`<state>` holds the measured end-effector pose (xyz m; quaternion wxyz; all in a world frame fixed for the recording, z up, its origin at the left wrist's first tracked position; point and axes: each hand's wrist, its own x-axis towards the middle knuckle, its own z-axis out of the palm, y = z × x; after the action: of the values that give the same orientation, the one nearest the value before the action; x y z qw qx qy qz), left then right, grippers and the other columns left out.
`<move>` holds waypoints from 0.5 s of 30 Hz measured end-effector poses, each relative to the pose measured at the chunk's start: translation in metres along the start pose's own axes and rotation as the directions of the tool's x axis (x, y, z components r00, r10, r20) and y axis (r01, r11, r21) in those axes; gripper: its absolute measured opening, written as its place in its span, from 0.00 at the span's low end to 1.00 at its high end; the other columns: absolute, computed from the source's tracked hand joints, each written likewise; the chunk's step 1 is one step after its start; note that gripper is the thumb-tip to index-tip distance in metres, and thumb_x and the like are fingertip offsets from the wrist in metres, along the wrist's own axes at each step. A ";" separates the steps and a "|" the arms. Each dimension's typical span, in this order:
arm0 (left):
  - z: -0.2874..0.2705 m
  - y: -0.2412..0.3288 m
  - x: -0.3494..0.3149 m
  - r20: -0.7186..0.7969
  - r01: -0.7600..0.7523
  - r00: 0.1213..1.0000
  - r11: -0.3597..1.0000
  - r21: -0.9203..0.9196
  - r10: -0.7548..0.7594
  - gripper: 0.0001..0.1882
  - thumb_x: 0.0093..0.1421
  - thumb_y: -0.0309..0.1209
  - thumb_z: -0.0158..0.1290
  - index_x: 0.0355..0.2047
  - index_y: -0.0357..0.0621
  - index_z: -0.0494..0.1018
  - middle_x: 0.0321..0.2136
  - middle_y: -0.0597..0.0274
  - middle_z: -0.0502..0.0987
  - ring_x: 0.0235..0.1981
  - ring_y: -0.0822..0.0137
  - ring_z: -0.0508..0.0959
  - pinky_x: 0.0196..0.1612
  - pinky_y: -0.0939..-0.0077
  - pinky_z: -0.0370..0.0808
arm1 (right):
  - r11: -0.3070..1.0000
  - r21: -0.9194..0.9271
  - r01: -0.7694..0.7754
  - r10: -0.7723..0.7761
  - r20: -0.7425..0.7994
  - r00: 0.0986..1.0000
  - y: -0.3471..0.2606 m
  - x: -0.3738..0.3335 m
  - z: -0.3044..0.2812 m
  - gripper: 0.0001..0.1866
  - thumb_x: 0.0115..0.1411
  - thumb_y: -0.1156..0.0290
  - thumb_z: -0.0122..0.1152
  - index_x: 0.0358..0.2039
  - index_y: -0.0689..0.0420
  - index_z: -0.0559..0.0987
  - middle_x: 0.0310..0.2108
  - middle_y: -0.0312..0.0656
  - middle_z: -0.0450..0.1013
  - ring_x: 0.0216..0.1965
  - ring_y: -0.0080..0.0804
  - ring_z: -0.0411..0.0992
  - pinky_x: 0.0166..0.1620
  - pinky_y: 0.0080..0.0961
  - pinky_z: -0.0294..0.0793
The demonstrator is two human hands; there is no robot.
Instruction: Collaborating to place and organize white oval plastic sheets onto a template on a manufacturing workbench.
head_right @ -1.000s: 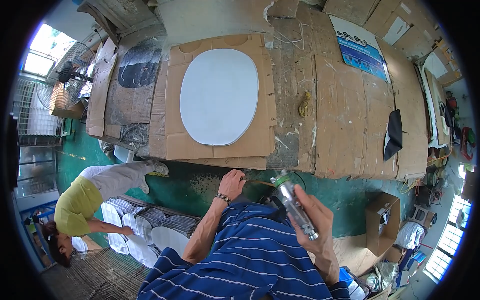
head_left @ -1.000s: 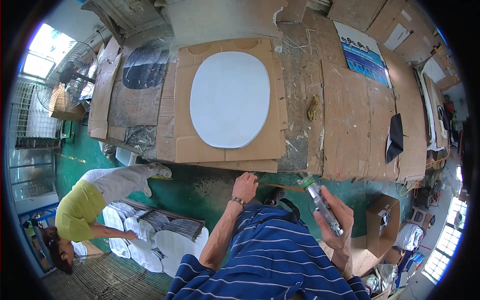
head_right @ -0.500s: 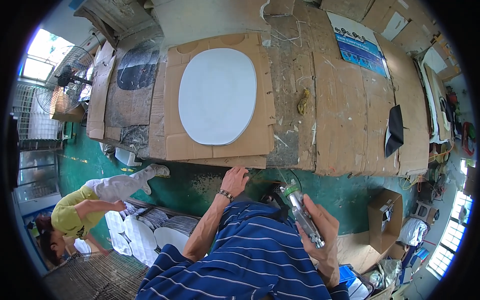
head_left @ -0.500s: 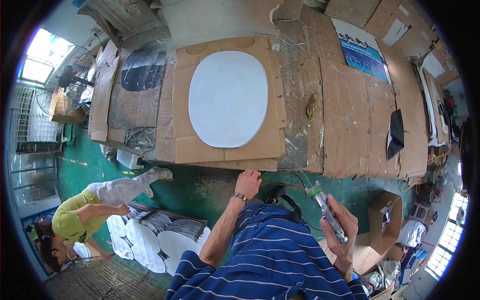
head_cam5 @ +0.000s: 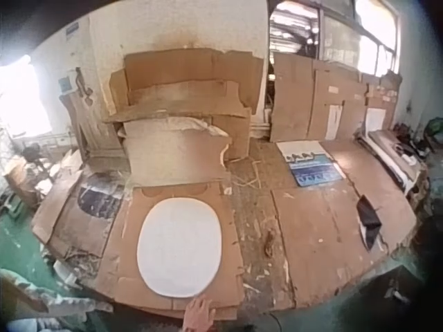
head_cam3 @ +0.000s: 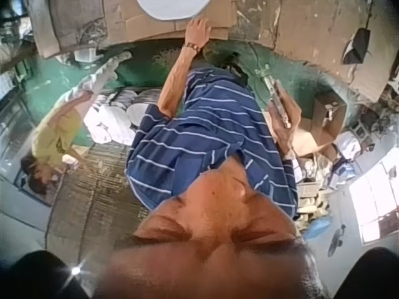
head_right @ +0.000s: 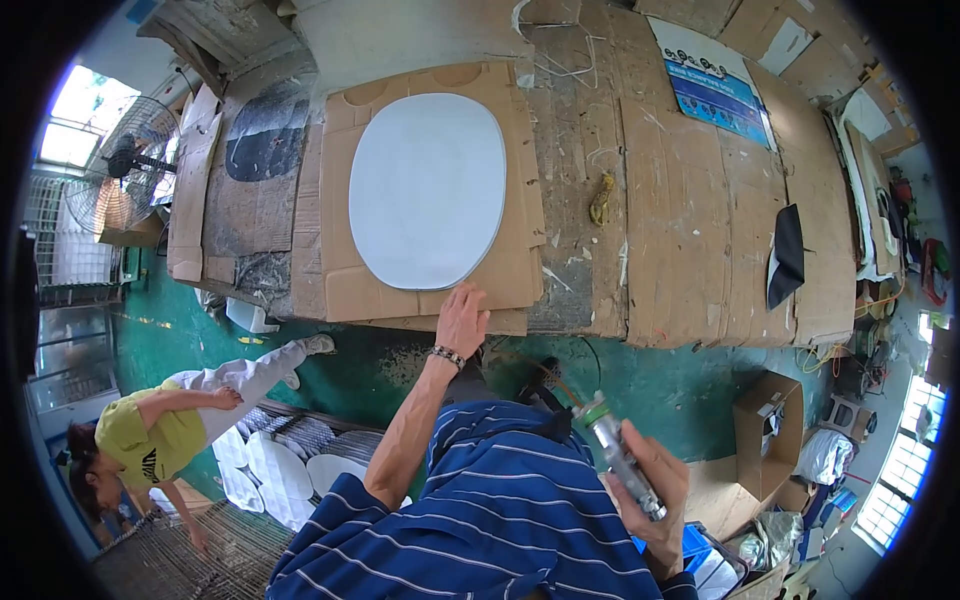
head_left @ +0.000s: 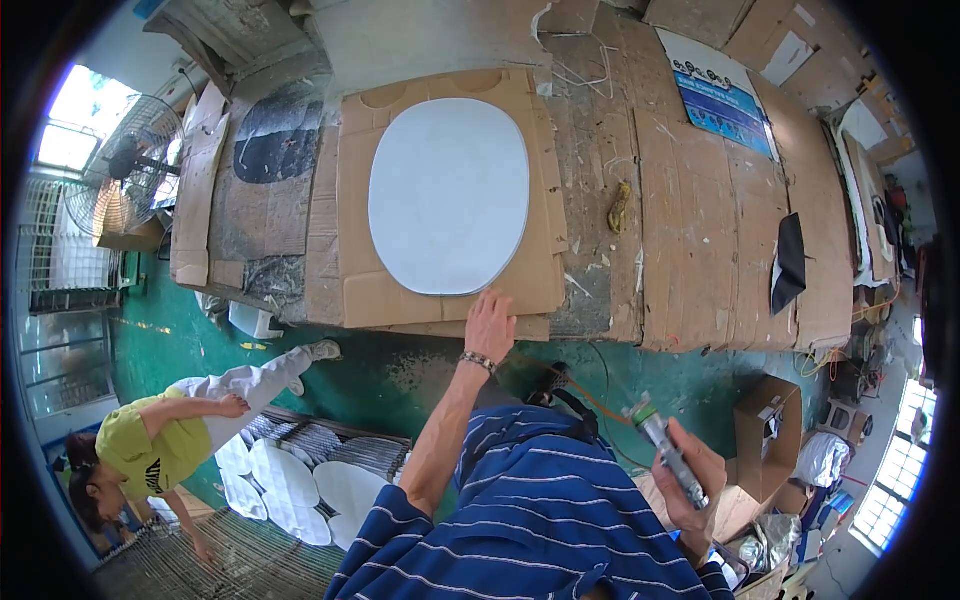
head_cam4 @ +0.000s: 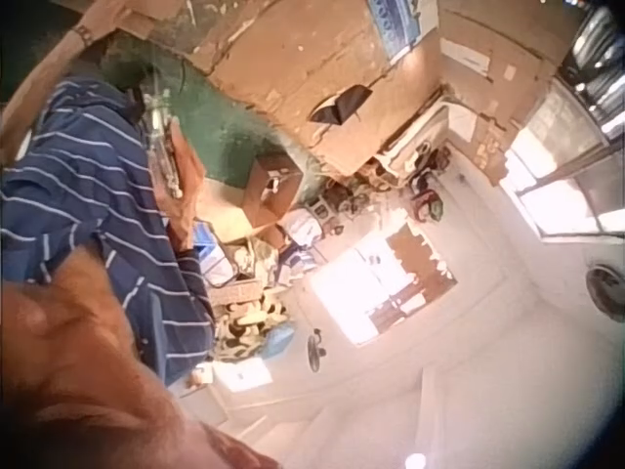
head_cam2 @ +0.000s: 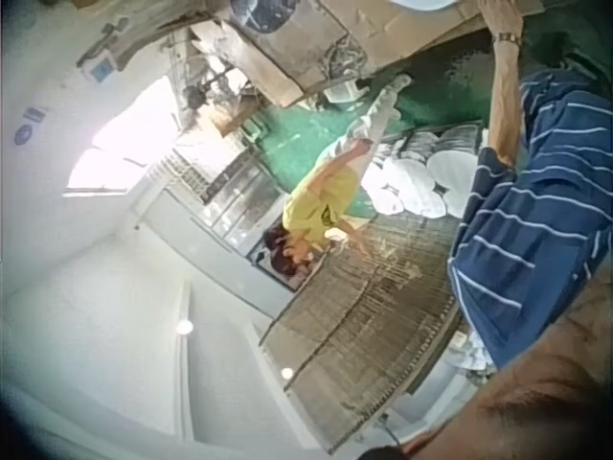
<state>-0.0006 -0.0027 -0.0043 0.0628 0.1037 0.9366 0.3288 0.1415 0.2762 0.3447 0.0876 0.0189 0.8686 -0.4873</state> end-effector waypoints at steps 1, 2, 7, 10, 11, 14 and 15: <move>0.000 -0.002 0.006 0.001 -0.004 1.000 1.000 0.000 0.004 0.23 0.62 0.31 0.60 0.56 0.39 0.73 0.63 0.43 0.71 0.68 0.41 0.67 0.69 0.48 0.65 | 1.000 -0.014 0.010 -0.011 -0.083 0.996 0.001 0.005 0.004 0.28 0.59 0.77 0.68 0.60 0.70 0.78 0.34 0.48 0.79 0.32 0.31 0.76 0.39 0.24 0.74; 0.001 -0.004 0.012 -0.054 0.007 0.999 0.997 0.072 -0.004 0.28 0.62 0.33 0.61 0.61 0.39 0.69 0.68 0.44 0.65 0.71 0.40 0.61 0.72 0.47 0.61 | 0.999 -0.029 0.019 -0.024 -0.166 0.986 0.002 0.008 0.006 0.28 0.59 0.77 0.68 0.61 0.70 0.77 0.34 0.47 0.79 0.33 0.31 0.76 0.38 0.24 0.74; 0.005 -0.021 0.038 -0.003 0.098 0.995 0.957 0.273 -0.101 0.50 0.64 0.48 0.61 0.76 0.38 0.50 0.79 0.48 0.44 0.80 0.44 0.43 0.78 0.44 0.45 | 1.000 -0.002 0.029 -0.029 -0.108 0.994 0.006 0.009 0.006 0.29 0.61 0.75 0.68 0.63 0.69 0.76 0.35 0.47 0.80 0.34 0.31 0.77 0.39 0.25 0.76; 0.011 -0.030 0.037 0.032 0.073 0.996 0.948 0.311 -0.088 0.53 0.64 0.55 0.58 0.77 0.36 0.47 0.80 0.49 0.42 0.80 0.45 0.41 0.79 0.44 0.42 | 1.000 0.004 0.015 -0.015 -0.095 0.995 0.011 0.009 0.011 0.30 0.62 0.75 0.68 0.64 0.69 0.75 0.35 0.48 0.80 0.35 0.32 0.78 0.39 0.26 0.77; 0.013 -0.034 0.036 0.033 0.070 0.996 0.948 0.309 -0.085 0.53 0.64 0.55 0.58 0.77 0.36 0.47 0.80 0.49 0.42 0.80 0.45 0.41 0.79 0.44 0.42 | 1.000 0.001 0.010 -0.010 -0.087 0.996 0.012 0.010 0.012 0.30 0.62 0.75 0.68 0.64 0.69 0.75 0.35 0.48 0.80 0.35 0.32 0.78 0.39 0.26 0.77; 0.011 -0.045 0.031 -0.027 0.121 0.992 0.934 0.336 -0.119 0.53 0.65 0.57 0.56 0.77 0.36 0.47 0.80 0.49 0.42 0.80 0.44 0.41 0.78 0.42 0.42 | 1.000 0.012 -0.025 0.025 -0.031 0.999 0.008 0.013 0.012 0.29 0.62 0.76 0.68 0.64 0.68 0.75 0.35 0.48 0.80 0.34 0.33 0.79 0.39 0.26 0.77; 0.007 -0.051 0.029 -0.045 0.134 0.991 0.931 0.341 -0.126 0.53 0.65 0.57 0.55 0.77 0.36 0.47 0.80 0.48 0.42 0.80 0.44 0.41 0.78 0.41 0.42 | 1.000 0.011 -0.026 0.027 -0.034 0.999 0.009 0.013 0.012 0.29 0.62 0.76 0.68 0.64 0.68 0.75 0.35 0.48 0.80 0.34 0.33 0.79 0.39 0.26 0.77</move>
<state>-0.0355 -0.0300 -0.0431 0.0550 0.0473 0.9849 0.1569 0.1317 0.2701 0.3284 0.0790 0.0393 0.8670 -0.4904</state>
